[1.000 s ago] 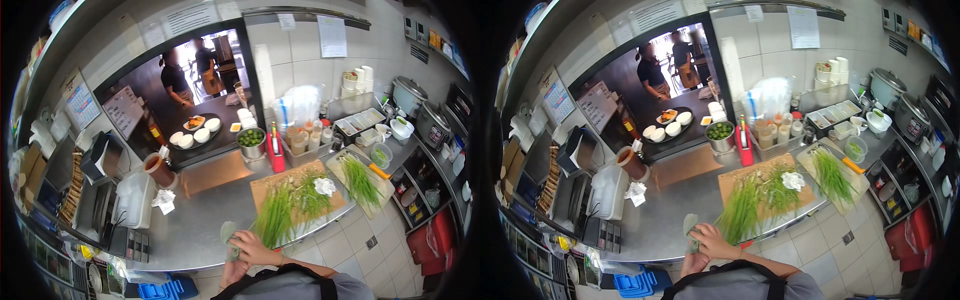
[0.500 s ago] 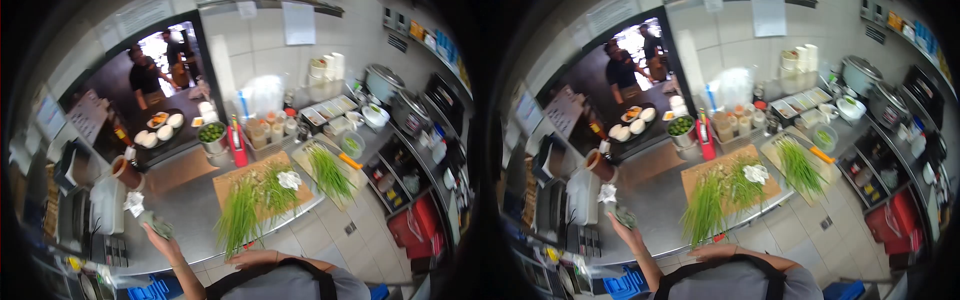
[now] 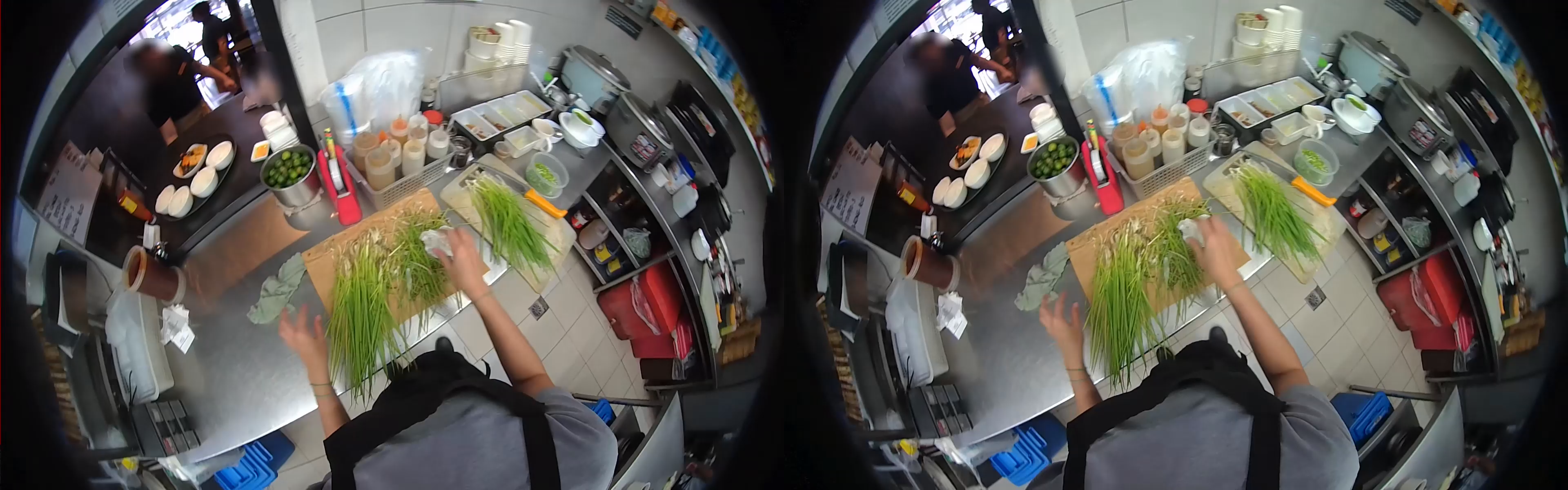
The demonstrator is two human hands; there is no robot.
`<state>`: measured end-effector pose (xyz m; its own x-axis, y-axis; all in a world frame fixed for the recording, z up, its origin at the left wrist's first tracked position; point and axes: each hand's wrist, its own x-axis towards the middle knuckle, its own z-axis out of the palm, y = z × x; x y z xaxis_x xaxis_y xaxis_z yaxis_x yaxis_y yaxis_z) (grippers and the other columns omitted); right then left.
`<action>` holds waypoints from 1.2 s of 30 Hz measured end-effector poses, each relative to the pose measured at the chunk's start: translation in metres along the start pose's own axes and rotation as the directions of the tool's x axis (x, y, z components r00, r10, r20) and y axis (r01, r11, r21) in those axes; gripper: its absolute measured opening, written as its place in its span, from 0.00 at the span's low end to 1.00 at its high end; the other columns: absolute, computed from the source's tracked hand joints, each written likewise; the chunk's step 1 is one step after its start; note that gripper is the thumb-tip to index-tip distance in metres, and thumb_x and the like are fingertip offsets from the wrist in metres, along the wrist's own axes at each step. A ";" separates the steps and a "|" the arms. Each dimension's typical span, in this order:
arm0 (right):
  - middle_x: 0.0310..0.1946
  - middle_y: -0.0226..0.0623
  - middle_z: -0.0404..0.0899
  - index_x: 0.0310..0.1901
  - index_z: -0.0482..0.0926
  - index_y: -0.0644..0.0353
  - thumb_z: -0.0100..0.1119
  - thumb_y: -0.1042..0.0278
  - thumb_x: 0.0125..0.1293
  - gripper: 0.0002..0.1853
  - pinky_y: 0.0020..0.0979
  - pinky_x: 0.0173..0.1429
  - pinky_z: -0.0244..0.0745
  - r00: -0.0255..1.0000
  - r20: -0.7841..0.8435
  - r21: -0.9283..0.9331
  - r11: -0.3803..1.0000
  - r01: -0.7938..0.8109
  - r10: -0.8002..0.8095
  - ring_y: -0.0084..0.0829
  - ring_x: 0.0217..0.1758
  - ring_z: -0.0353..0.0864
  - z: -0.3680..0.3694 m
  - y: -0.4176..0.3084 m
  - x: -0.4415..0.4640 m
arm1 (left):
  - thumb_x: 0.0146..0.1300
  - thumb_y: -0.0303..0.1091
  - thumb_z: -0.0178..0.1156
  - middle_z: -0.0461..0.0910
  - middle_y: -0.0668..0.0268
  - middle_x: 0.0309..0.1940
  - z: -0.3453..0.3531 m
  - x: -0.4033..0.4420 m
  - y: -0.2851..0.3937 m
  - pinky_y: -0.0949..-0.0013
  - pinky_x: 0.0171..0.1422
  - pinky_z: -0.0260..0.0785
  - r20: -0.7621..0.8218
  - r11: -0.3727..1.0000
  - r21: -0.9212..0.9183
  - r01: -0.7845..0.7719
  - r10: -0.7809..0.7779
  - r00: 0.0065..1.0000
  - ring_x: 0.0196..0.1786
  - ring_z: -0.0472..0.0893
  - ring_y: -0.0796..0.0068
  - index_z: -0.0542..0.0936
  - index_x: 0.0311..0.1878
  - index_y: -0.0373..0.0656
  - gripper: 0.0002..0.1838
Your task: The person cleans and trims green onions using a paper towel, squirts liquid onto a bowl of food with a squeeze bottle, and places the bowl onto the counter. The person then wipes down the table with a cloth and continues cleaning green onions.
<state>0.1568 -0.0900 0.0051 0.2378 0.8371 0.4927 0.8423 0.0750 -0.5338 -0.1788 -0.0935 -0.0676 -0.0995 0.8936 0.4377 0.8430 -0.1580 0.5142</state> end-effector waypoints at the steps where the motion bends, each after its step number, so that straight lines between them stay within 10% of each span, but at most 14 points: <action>1: 0.30 0.44 0.73 0.35 0.77 0.60 0.61 0.75 0.48 0.10 0.41 0.45 0.68 0.997 -0.079 -0.124 0.992 0.006 -0.016 0.46 0.38 0.72 0.009 0.015 0.008 | 0.46 0.28 0.64 0.64 0.52 0.55 0.001 0.001 0.018 0.54 0.59 0.55 0.000 0.998 -0.054 -0.026 0.026 1.000 0.57 0.62 0.49 0.78 0.45 0.47 0.19; 9: 0.28 0.39 0.74 0.29 0.74 0.60 0.61 0.76 0.47 0.07 0.39 0.40 0.67 0.995 0.090 0.072 0.996 0.046 -0.053 0.42 0.35 0.72 -0.030 0.049 0.050 | 0.45 0.25 0.64 0.68 0.58 0.39 0.031 0.006 0.096 0.59 0.49 0.60 0.060 0.994 -0.107 -0.005 0.011 0.998 0.45 0.66 0.57 0.77 0.33 0.43 0.10; 17: 0.30 0.46 0.77 0.36 0.72 0.65 0.57 0.74 0.53 0.09 0.33 0.40 0.70 0.947 0.304 0.473 0.846 -0.246 0.105 0.43 0.35 0.77 -0.021 0.084 0.049 | 0.45 0.28 0.65 0.72 0.60 0.34 0.086 0.020 0.097 0.60 0.46 0.62 0.027 0.985 0.131 0.114 -0.118 0.993 0.41 0.70 0.57 0.79 0.29 0.44 0.07; 21: 0.26 0.35 0.76 0.38 0.74 0.64 0.59 0.72 0.54 0.10 0.23 0.31 0.66 0.918 0.382 0.587 0.739 -0.331 0.107 0.20 0.27 0.72 -0.008 0.103 0.045 | 0.46 0.29 0.64 0.76 0.61 0.29 0.087 0.018 0.074 0.60 0.46 0.62 0.047 0.990 0.039 0.132 -0.134 0.990 0.40 0.73 0.59 0.79 0.26 0.44 0.04; 31: 0.19 0.19 0.68 0.33 0.77 0.62 0.64 0.70 0.54 0.08 0.17 0.24 0.55 0.917 0.389 0.786 0.486 -0.383 0.094 0.10 0.20 0.60 0.001 0.078 0.043 | 0.46 0.35 0.65 0.74 0.60 0.33 0.068 0.033 0.077 0.58 0.49 0.64 0.132 0.964 0.218 0.154 -0.185 0.974 0.40 0.72 0.56 0.81 0.27 0.45 0.06; 36: 0.18 0.19 0.67 0.27 0.74 0.62 0.65 0.70 0.53 0.08 0.16 0.25 0.55 0.900 0.431 0.786 0.464 -0.408 0.063 0.10 0.21 0.60 -0.005 0.054 0.039 | 0.44 0.34 0.65 0.71 0.57 0.39 0.067 0.034 0.062 0.57 0.51 0.63 0.065 0.980 0.016 0.200 -0.201 0.977 0.44 0.70 0.53 0.81 0.28 0.44 0.08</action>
<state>0.2141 -0.0562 -0.0007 0.0584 0.9917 0.1142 -0.0865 0.1189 -0.9891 -0.0944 -0.0450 -0.0701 -0.2322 0.9326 0.2763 0.8141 0.0309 0.5799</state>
